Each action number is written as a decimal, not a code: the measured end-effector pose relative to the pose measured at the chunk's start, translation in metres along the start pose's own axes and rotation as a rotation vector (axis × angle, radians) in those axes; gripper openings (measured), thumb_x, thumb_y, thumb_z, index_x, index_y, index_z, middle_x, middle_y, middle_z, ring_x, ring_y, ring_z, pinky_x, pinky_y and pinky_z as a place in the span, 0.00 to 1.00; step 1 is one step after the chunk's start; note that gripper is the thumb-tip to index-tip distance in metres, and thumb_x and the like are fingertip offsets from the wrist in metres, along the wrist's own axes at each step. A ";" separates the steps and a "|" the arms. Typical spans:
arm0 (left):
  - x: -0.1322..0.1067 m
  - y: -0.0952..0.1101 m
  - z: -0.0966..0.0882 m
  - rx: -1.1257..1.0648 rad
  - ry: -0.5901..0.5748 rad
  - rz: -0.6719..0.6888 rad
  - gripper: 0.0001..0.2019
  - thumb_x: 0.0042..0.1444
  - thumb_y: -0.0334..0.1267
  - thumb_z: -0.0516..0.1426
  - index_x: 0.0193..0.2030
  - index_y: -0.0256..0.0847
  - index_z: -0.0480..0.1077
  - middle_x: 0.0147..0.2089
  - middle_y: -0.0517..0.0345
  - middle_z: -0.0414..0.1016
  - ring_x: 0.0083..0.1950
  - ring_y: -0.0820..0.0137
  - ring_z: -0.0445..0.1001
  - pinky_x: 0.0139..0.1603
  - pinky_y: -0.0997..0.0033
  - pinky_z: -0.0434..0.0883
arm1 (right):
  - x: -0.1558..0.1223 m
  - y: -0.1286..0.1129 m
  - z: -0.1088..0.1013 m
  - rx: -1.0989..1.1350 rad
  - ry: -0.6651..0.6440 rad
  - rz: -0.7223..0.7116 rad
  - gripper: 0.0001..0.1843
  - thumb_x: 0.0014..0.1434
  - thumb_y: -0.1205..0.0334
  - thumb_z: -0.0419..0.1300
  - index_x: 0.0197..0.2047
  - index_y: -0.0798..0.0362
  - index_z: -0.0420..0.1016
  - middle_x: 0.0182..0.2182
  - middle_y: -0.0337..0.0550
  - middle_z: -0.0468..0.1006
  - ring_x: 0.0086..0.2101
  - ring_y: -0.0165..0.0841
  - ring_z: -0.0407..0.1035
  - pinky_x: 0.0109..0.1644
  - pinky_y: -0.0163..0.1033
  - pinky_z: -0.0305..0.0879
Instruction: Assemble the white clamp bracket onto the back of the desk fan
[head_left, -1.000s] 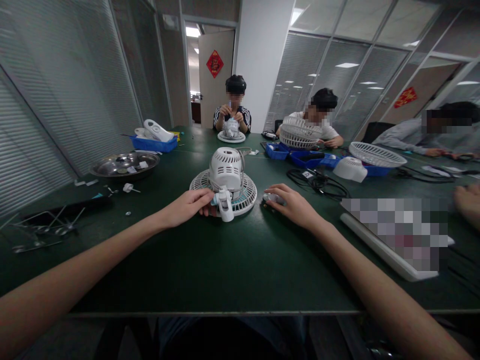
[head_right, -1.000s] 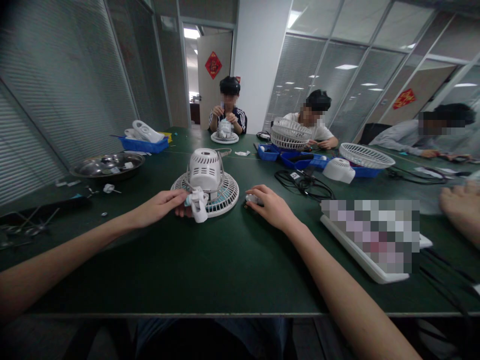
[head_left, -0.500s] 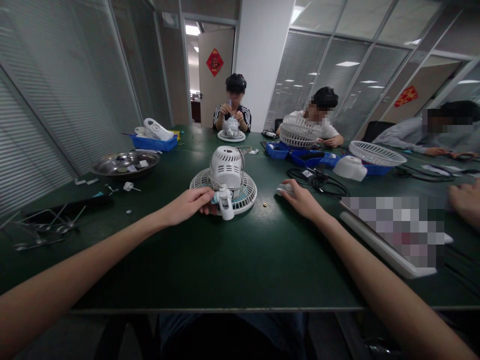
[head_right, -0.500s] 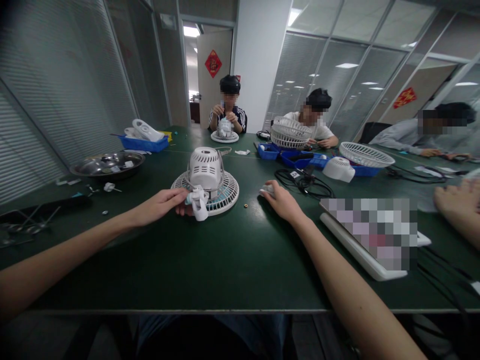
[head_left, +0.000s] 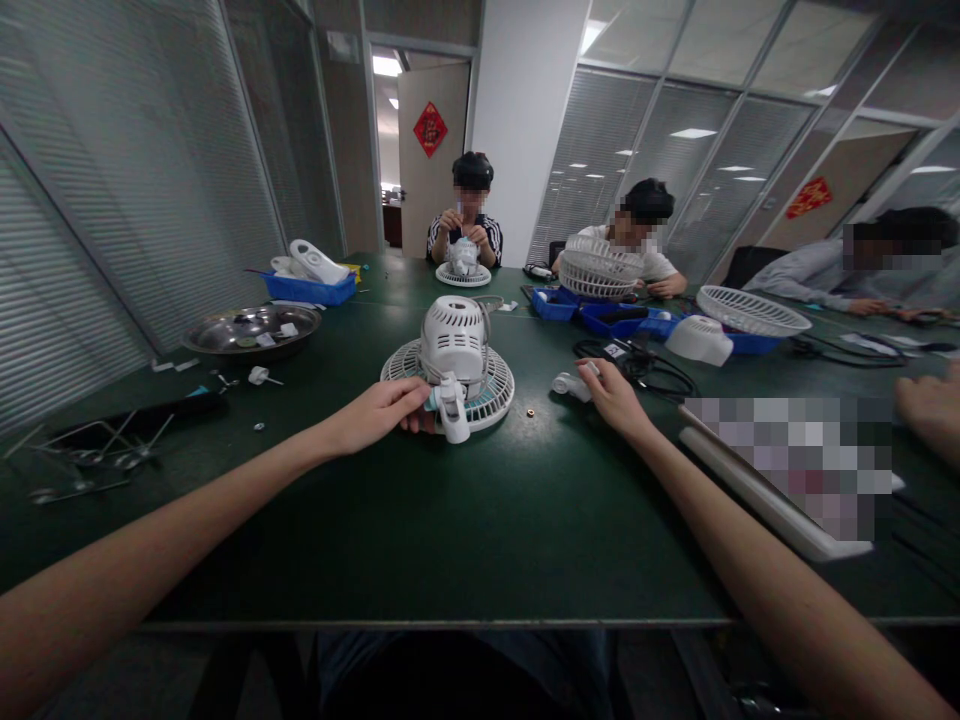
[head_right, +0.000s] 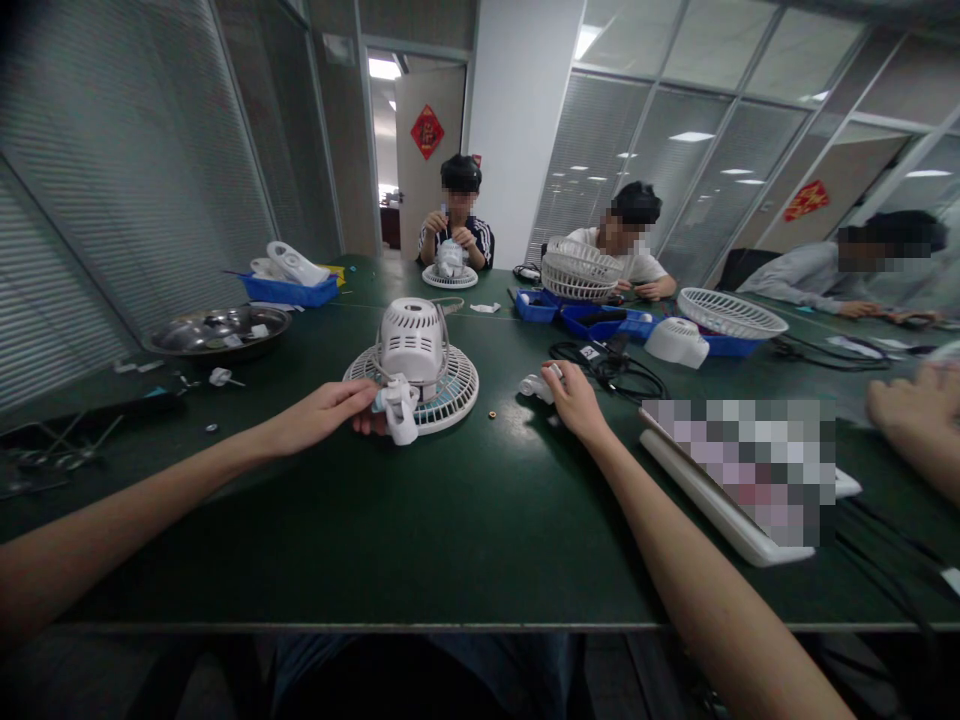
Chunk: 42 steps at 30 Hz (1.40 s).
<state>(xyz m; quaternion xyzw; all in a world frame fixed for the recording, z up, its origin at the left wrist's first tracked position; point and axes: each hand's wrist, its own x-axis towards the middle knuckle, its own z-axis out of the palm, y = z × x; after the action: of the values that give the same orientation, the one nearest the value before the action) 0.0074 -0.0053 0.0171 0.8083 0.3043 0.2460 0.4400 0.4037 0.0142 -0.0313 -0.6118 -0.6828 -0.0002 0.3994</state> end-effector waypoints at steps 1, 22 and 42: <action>0.000 -0.001 0.000 0.000 0.002 0.001 0.18 0.65 0.49 0.45 0.40 0.36 0.67 0.37 0.54 0.74 0.36 0.70 0.71 0.37 0.68 0.69 | 0.001 0.000 0.000 0.012 0.026 -0.004 0.26 0.62 0.40 0.45 0.47 0.51 0.70 0.45 0.50 0.73 0.45 0.40 0.68 0.50 0.47 0.64; -0.004 0.006 0.003 -0.070 -0.050 0.008 0.14 0.56 0.38 0.58 0.48 0.36 0.65 0.44 0.52 0.77 0.46 0.66 0.76 0.51 0.60 0.69 | -0.012 -0.050 -0.009 -0.280 -0.184 -0.301 0.17 0.59 0.47 0.55 0.44 0.45 0.76 0.52 0.46 0.70 0.53 0.45 0.61 0.55 0.56 0.58; -0.004 0.009 0.003 -0.033 -0.062 -0.004 0.12 0.60 0.39 0.54 0.49 0.36 0.66 0.41 0.53 0.77 0.43 0.67 0.75 0.48 0.63 0.69 | 0.004 -0.027 -0.031 -0.110 -0.138 -0.203 0.19 0.53 0.41 0.59 0.31 0.48 0.78 0.44 0.47 0.75 0.47 0.46 0.67 0.53 0.55 0.61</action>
<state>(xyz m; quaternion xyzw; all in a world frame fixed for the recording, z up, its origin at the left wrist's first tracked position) 0.0089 -0.0133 0.0230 0.8075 0.2879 0.2252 0.4629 0.3979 -0.0044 0.0049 -0.5590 -0.7659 -0.0359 0.3155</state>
